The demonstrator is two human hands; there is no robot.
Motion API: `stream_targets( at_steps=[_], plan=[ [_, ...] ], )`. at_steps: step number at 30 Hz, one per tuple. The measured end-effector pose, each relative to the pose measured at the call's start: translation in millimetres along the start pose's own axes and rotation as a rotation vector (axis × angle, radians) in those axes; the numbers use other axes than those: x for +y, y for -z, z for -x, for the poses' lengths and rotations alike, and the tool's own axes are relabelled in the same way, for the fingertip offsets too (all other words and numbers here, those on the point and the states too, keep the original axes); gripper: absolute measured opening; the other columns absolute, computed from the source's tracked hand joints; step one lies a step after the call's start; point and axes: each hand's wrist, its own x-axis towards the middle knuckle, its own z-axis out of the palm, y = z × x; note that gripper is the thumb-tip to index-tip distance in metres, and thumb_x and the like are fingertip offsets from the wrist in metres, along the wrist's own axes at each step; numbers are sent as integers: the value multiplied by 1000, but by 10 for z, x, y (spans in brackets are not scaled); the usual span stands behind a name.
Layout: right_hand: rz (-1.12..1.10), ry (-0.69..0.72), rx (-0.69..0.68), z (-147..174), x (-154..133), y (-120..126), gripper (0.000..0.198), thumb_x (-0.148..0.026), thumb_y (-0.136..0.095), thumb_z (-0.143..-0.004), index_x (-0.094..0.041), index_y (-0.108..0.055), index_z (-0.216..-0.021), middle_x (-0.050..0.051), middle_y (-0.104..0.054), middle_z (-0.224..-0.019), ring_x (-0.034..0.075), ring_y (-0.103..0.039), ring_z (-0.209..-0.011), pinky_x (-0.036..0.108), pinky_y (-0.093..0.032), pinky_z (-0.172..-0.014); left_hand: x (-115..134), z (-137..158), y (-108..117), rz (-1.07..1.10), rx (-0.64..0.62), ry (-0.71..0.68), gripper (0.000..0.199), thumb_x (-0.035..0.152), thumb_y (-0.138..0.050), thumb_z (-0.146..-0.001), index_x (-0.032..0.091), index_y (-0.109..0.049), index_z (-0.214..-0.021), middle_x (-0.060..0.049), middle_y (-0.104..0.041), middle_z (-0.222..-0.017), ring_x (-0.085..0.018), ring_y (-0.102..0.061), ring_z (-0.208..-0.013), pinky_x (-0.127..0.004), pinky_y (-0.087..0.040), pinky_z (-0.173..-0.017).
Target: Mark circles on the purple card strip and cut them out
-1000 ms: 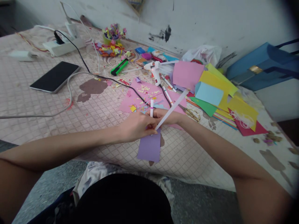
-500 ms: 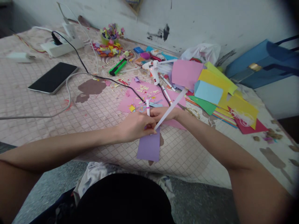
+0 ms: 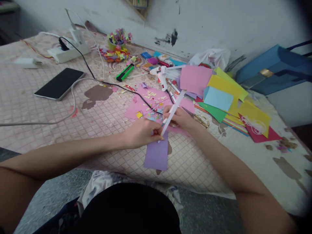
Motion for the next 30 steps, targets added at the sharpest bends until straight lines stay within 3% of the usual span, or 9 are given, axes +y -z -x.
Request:
stream_targets(
  at_steps=[2,3,5,8,15,21,24,30],
  plan=[
    [-63,80,362,222,41,-30,29,-50,-56,-88,-21,-53,-85,-7,-48,-60,6,-39,-43,19,-31,-40,-20,-17,19,65,19,14,14,21,-71,-78,15,-63,-67,5,-61,-58,-6,-51,-52,-17,-34,-50],
    [-64,110,458,319,52,-56,30,-52,-53,-89,-22,-54,-91,-5,-53,-66,7,-42,-45,20,-34,-42,-32,-28,33,100,41,18,16,23,-70,-78,15,-62,-67,5,-60,-57,-6,-50,-51,-16,-34,-49],
    [-49,99,524,464,59,-121,33,-55,-48,-92,-24,-53,-102,-2,-62,-76,8,-46,-46,20,-35,-41,-59,-53,69,188,105,30,19,27,-68,-80,14,-60,-68,4,-59,-57,-6,-51,-52,-16,-36,-49],
    [-15,67,600,545,65,-219,36,-56,-46,-93,-23,-53,-103,-2,-63,-70,8,-47,-44,20,-32,-37,-103,-92,112,343,194,63,19,30,-62,-84,14,-57,-75,2,-60,-62,-8,-57,-56,-18,-42,-52],
    [170,76,541,514,87,-304,30,-49,-46,-95,-23,-57,-106,1,-65,-79,14,-58,-59,26,-45,-52,-213,-133,145,381,267,83,19,32,-54,-90,16,-50,-81,4,-54,-60,-8,-53,-54,-17,-41,-50],
    [466,120,399,570,6,-310,21,-28,-55,-89,-22,-55,-109,4,-66,-92,19,-64,-82,32,-49,-74,-233,-124,177,313,289,78,20,34,-53,-91,16,-49,-81,4,-52,-60,-7,-50,-52,-17,-38,-47],
    [475,118,338,571,8,-295,25,-23,-55,-87,-21,-54,-112,5,-65,-95,19,-64,-85,33,-49,-77,-233,-126,172,309,281,67,18,32,-53,-91,16,-50,-83,4,-54,-61,-7,-52,-53,-17,-40,-48],
    [473,95,352,556,8,-267,22,-21,-55,-87,-21,-53,-109,4,-64,-93,19,-63,-82,33,-49,-75,-302,-143,169,298,308,60,20,33,-54,-91,16,-50,-81,4,-53,-61,-8,-52,-53,-17,-40,-48]
  ],
)
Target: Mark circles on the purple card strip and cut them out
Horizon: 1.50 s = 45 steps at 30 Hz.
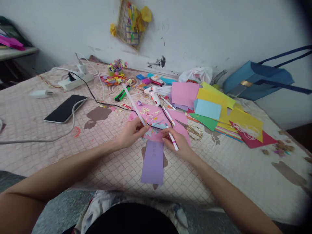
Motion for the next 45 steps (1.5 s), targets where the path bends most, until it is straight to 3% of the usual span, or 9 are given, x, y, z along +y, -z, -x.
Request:
stream_targets(
  at_steps=[6,12,18,21,33,38,45],
  plan=[
    [123,-14,-112,61,-93,-25,45,-24,-71,-78,-21,-51,-117,10,-60,-112,25,-60,-100,41,-49,-85,-52,-20,9,-27,16,27,23,36,-57,-90,15,-51,-83,4,-53,-61,-7,-50,-52,-17,-39,-47],
    [181,13,-95,95,-82,-90,40,-16,-70,-77,-19,-51,-112,10,-60,-111,25,-57,-101,40,-47,-86,-84,-33,-2,-43,9,16,22,36,-56,-89,15,-51,-82,3,-52,-60,-8,-51,-52,-18,-38,-47],
    [88,-15,-24,61,-55,-93,23,-15,-61,-82,-20,-51,-101,2,-60,-87,19,-59,-80,33,-46,-74,-51,-46,16,-60,51,-10,24,37,-57,-88,15,-51,-80,3,-53,-60,-8,-50,-51,-17,-38,-46],
    [46,-4,41,8,-33,-76,20,-16,-58,-83,-21,-52,-101,0,-60,-85,17,-58,-75,29,-45,-69,-21,-48,18,-14,48,20,25,38,-57,-88,16,-50,-79,3,-53,-59,-8,-52,-51,-17,-40,-46],
    [116,64,201,-172,127,-102,21,-15,-56,-82,-20,-56,-103,4,-61,-91,19,-61,-82,34,-49,-77,-80,-47,-27,-27,-39,58,25,39,-56,-89,15,-52,-81,3,-56,-59,-9,-54,-51,-18,-41,-47],
    [198,186,295,-56,65,-15,22,-19,-58,-85,-22,-55,-107,7,-63,-101,23,-61,-93,38,-50,-83,-44,-16,-29,0,-60,59,23,36,-56,-89,15,-52,-80,3,-55,-60,-9,-54,-53,-19,-42,-48],
    [276,269,28,120,35,7,42,-33,-67,-85,-21,-50,-122,12,-59,-115,28,-57,-108,44,-49,-92,-27,13,-24,-26,-56,52,25,38,-57,-89,15,-52,-80,2,-55,-63,-9,-54,-54,-20,-43,-49]
  ],
)
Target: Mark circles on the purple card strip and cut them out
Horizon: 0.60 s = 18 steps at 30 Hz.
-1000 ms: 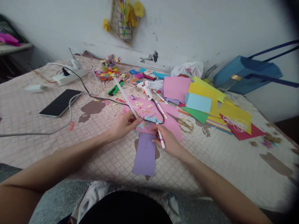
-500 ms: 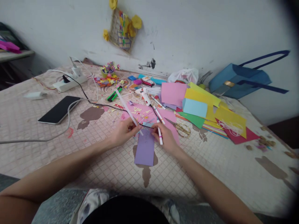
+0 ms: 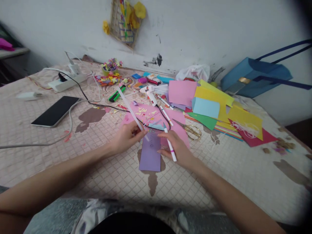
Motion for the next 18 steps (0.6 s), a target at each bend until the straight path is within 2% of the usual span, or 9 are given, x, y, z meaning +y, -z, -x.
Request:
stream_targets(
  at_steps=[3,5,7,10,13,15,18],
  plan=[
    [36,-22,-96,14,-6,-61,55,-40,-74,-79,-20,-49,-123,15,-58,-119,32,-55,-112,50,-47,-94,-5,-4,15,-24,20,-12,25,38,-58,-88,15,-52,-80,2,-55,-62,-9,-53,-53,-20,-42,-48],
    [44,-47,-106,13,-18,-74,56,-41,-75,-78,-20,-49,-123,14,-58,-118,32,-55,-111,52,-47,-93,-5,0,19,-32,7,-29,24,37,-57,-89,15,-53,-81,2,-56,-62,-9,-54,-53,-20,-42,-48],
    [11,-55,-40,5,-45,-59,50,-39,-70,-82,-21,-49,-124,14,-59,-117,31,-56,-110,50,-48,-92,-2,10,17,-39,-10,-48,23,36,-56,-90,15,-53,-82,2,-57,-62,-9,-55,-54,-19,-43,-49],
    [-130,-65,167,-17,-104,-22,29,-32,-51,-95,-24,-50,-122,11,-61,-116,24,-59,-106,44,-50,-91,2,29,7,-74,-20,-64,21,34,-56,-90,15,-53,-83,2,-58,-62,-9,-55,-54,-18,-41,-48],
    [-356,-86,345,-26,-140,-28,26,-34,-40,-100,-26,-54,-120,6,-66,-101,18,-64,-93,36,-53,-84,5,41,4,-98,-25,-66,20,34,-55,-90,15,-53,-82,2,-57,-62,-8,-54,-54,-17,-41,-48],
    [-453,-99,377,3,-126,-59,27,-37,-40,-100,-26,-56,-120,2,-66,-88,16,-64,-81,33,-54,-76,6,44,6,-109,-33,-67,21,34,-54,-91,15,-53,-82,2,-57,-62,-9,-54,-55,-18,-41,-49],
    [-450,-142,302,103,-54,-101,23,-33,-40,-101,-26,-57,-115,1,-65,-81,15,-64,-75,32,-55,-73,7,39,7,-125,-39,-74,22,35,-53,-91,15,-53,-83,1,-57,-65,-9,-54,-56,-18,-42,-50]
  ],
)
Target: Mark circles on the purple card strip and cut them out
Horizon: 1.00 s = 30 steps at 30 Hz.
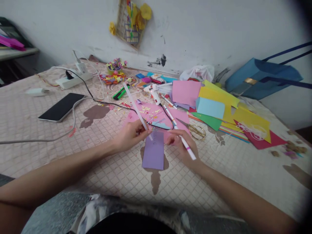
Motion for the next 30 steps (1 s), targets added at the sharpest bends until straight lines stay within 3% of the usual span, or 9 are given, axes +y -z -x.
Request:
stream_targets(
  at_steps=[4,10,16,21,30],
  plan=[
    [267,112,-206,88,76,78,20,-27,-52,-95,-26,-56,-114,7,-66,-102,21,-64,-95,39,-54,-83,30,-10,-35,-2,12,7,21,35,-53,-92,16,-54,-84,2,-56,-68,-9,-53,-58,-18,-40,-50],
    [501,110,-435,49,29,66,44,-36,-67,-85,-20,-49,-123,14,-61,-115,30,-55,-104,49,-48,-88,133,7,-104,-64,-24,-19,16,30,-54,-91,15,-59,-87,2,-56,-71,-8,-50,-59,-18,-37,-51],
    [512,77,-450,32,22,45,45,-37,-67,-85,-21,-48,-123,14,-60,-117,29,-53,-105,49,-46,-90,154,13,-89,-111,-21,-73,14,27,-55,-90,16,-60,-84,3,-52,-67,-8,-47,-58,-19,-36,-52],
    [518,75,-449,29,12,43,43,-38,-66,-86,-22,-49,-122,13,-61,-115,29,-54,-104,48,-46,-89,120,22,-132,-147,-109,-42,15,30,-54,-90,17,-61,-89,4,-51,-63,-9,-47,-56,-20,-34,-51],
    [503,84,-444,29,15,43,44,-39,-66,-86,-22,-49,-122,12,-61,-113,29,-53,-104,48,-45,-89,144,47,-177,-287,-110,-171,15,32,-51,-93,18,-56,-89,7,-41,-56,-10,-44,-50,-22,-35,-52]
  ],
)
